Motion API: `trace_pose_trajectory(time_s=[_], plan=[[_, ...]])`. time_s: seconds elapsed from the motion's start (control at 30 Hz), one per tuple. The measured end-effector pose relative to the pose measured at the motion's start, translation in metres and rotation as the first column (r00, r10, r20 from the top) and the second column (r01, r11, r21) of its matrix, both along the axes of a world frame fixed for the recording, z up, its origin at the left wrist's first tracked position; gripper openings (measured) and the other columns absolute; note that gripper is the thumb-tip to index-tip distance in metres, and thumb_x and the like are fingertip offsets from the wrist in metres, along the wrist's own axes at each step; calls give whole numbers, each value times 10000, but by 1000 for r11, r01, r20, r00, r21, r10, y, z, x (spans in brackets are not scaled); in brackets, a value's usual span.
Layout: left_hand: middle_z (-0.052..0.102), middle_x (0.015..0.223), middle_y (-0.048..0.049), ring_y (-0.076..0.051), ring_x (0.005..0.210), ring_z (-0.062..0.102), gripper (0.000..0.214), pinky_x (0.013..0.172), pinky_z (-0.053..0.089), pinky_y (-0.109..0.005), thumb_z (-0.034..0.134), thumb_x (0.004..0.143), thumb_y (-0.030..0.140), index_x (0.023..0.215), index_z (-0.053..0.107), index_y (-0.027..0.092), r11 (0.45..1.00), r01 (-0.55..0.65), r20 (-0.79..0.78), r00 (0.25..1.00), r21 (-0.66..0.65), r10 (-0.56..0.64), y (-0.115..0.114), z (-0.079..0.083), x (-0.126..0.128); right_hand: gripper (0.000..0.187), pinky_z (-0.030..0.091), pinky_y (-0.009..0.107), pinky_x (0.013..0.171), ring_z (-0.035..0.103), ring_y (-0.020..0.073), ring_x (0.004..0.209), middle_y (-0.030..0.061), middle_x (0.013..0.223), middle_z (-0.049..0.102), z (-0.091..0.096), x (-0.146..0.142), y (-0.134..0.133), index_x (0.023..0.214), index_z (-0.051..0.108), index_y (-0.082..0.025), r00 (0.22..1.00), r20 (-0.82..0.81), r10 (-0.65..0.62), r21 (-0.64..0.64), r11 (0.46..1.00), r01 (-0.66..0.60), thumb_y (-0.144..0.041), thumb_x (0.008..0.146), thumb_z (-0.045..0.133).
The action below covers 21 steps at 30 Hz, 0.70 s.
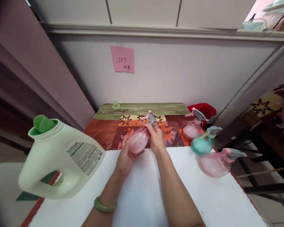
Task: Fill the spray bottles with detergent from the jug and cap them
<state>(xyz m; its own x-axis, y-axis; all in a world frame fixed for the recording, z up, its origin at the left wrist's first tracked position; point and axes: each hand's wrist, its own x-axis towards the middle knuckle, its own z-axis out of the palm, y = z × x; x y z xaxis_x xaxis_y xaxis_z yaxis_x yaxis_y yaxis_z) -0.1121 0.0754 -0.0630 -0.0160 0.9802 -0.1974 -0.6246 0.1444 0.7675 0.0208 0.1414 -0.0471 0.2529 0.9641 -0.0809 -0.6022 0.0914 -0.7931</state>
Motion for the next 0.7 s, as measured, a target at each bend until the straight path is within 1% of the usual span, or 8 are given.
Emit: trace_pose_trajectory(time_s=[0.07,0.17,0.23,0.3,0.4,0.5,0.6,0.7], plan=[[493,1568,-76,-280,1321,570,686,939,571,-370,844,771,470,1383,562,340,1000,-9,-17,1000,11,9,1,3,-4,415,567,337,871,744,204,856,43,870,804,-1,0,0,888,747,-187,1000,22,-9,5,1000,8,-489,653,909],[621,1430,-99,-283,1304,590,661,998,531,-359,887,725,379,1321,628,263,998,-19,-78,997,63,24,1,7,-7,430,569,328,844,739,198,814,35,831,798,-4,1,2,878,746,-179,999,36,-30,-43,999,31,-496,642,917],[692,1311,-106,-284,1269,616,606,1031,505,-366,896,702,343,1248,668,212,995,-25,-104,994,96,35,1,8,-7,437,573,318,815,730,187,778,24,815,793,-5,0,2,857,735,-187,998,10,-57,-78,995,58,-490,615,934],[724,1243,-106,-284,1234,639,590,1052,486,-375,906,673,306,1207,687,185,994,-14,-118,993,109,27,1,8,-6,447,571,301,781,716,171,735,8,782,783,-5,-1,3,830,720,-194,995,-42,-91,-102,991,86,-476,577,956],[733,1243,-114,-285,1199,662,662,1075,470,-387,927,616,249,1230,690,171,995,30,-128,992,96,-18,1,6,-3,467,563,290,725,695,159,669,-7,720,764,-6,-2,4,808,705,-193,989,-93,-115,-119,987,104,-455,533,977],[731,1266,-125,-302,1226,654,679,1095,463,-408,921,616,235,1252,694,167,993,91,-86,993,79,-84,0,5,-1,460,563,309,711,704,178,664,4,716,764,-4,-3,3,802,693,-192,992,-52,-116,-103,989,110,-469,553,963],[740,1250,-134,-324,1236,653,618,1090,480,-430,899,652,254,1235,715,160,988,144,-23,989,55,-143,-1,5,-1,474,584,352,773,755,239,804,42,772,785,2,-3,-1,830,698,-200,999,-1,-34,-86,996,33,-579,629,900],[747,1236,-131,-327,1240,654,552,1075,504,-421,893,669,269,1186,737,157,988,156,16,988,18,-156,-1,5,-3,549,590,412,876,758,281,1016,56,908,810,14,-2,-7,964,711,-246,991,-54,122,-10,992,-123,-722,700,784]])
